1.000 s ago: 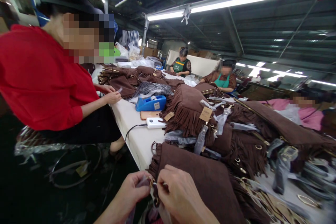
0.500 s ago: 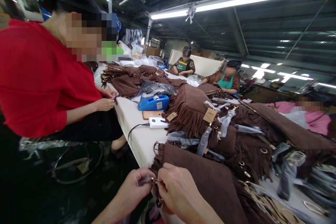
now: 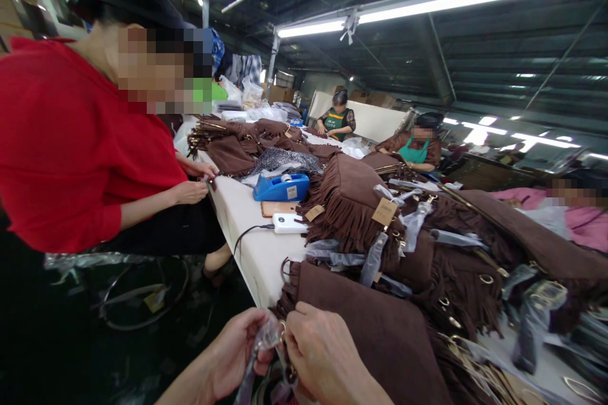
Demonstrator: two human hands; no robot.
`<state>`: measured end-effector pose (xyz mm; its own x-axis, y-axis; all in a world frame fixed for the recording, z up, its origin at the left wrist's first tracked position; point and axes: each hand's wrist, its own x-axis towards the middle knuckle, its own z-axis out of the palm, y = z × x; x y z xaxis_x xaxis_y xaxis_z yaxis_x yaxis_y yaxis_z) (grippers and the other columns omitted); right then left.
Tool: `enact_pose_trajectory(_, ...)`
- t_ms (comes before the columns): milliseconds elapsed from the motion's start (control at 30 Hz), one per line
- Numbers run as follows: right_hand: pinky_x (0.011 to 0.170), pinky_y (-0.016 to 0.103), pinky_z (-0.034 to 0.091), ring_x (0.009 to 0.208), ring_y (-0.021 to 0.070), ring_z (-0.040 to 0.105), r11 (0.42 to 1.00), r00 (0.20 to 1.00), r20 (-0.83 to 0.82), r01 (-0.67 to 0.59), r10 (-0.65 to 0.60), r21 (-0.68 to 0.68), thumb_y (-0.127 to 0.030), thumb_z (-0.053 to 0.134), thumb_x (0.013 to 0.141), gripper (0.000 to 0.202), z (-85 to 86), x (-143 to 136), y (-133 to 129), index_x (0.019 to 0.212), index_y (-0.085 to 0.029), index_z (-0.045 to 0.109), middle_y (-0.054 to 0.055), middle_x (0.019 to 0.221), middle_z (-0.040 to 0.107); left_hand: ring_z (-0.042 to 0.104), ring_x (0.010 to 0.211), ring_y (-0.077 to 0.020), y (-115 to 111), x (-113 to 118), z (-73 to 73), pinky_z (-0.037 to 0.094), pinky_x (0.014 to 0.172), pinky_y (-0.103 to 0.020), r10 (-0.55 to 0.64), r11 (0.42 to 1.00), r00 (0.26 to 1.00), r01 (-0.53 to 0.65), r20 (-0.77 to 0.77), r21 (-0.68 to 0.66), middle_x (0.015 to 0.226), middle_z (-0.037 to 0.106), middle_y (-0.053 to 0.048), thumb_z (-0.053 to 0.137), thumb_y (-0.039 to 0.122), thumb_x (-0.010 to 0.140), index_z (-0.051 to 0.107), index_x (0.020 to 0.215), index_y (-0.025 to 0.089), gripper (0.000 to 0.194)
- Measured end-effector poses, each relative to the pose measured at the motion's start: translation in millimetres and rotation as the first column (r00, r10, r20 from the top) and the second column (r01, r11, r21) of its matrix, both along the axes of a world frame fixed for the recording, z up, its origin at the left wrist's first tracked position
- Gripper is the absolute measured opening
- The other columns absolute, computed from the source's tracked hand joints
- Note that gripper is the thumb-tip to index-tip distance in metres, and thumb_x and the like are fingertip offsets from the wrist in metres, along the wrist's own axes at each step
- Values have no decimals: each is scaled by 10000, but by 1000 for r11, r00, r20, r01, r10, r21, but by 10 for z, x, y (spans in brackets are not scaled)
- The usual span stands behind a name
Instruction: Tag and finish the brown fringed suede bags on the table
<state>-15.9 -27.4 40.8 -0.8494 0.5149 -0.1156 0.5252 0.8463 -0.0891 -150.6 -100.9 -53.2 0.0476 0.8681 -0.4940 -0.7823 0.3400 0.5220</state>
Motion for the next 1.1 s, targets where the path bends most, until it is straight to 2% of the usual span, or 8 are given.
enact_pose_trajectory(100,506,273,286,667,171,670,1000,1000,3,13,-13,-18,-140,567,858,178,-46,25,-8,819,-206,727,47,844,729,382,361,-31,34,39,-125,289,363,-134,-38,998,999,38,11,-56,527,554,-16,623,295,719,625,650,72,234)
enact_pose_trajectory(167,510,272,296,673,171,672,999,1000,5,23,-23,-30,-145,572,862,175,-57,40,-2,810,-209,726,44,844,726,400,345,-35,39,63,-132,317,362,-139,-50,998,999,49,-21,-43,480,533,-10,647,239,661,629,622,57,186)
enact_pose_trajectory(333,551,259,330,735,169,685,997,999,33,35,-33,-63,-179,544,917,205,-23,71,-3,805,-207,714,37,880,717,474,364,-74,11,52,42,319,364,-158,27,997,987,-15,-160,75,465,554,9,663,219,584,623,614,107,123)
enact_pose_trajectory(467,570,244,345,768,162,692,993,998,40,45,-41,-109,-205,497,962,252,-2,106,-60,818,-208,704,34,895,705,563,462,-116,-21,30,149,337,414,-169,3,992,964,31,-268,121,506,601,-21,625,264,598,589,568,134,139)
enact_pose_trajectory(767,598,206,382,798,152,701,982,996,72,70,-58,-178,-165,610,899,121,13,163,-85,819,-190,697,30,903,718,574,459,-139,-41,65,158,378,426,-197,-94,991,956,117,-278,67,533,671,-109,617,232,523,633,550,95,141)
enact_pose_trajectory(933,629,207,415,854,174,704,981,993,113,65,-44,-183,-180,622,897,102,25,152,-70,833,-193,700,37,935,722,521,387,-90,-27,92,181,352,387,-159,-162,983,950,180,-268,44,528,681,-64,683,119,459,630,590,117,142)
enact_pose_trajectory(1100,689,219,453,907,203,701,970,993,116,31,-3,-241,-197,610,905,118,26,173,-70,823,-198,695,49,949,719,561,408,-111,-37,134,184,408,386,-159,-126,984,952,156,-280,87,488,655,-20,704,69,446,608,582,138,181)
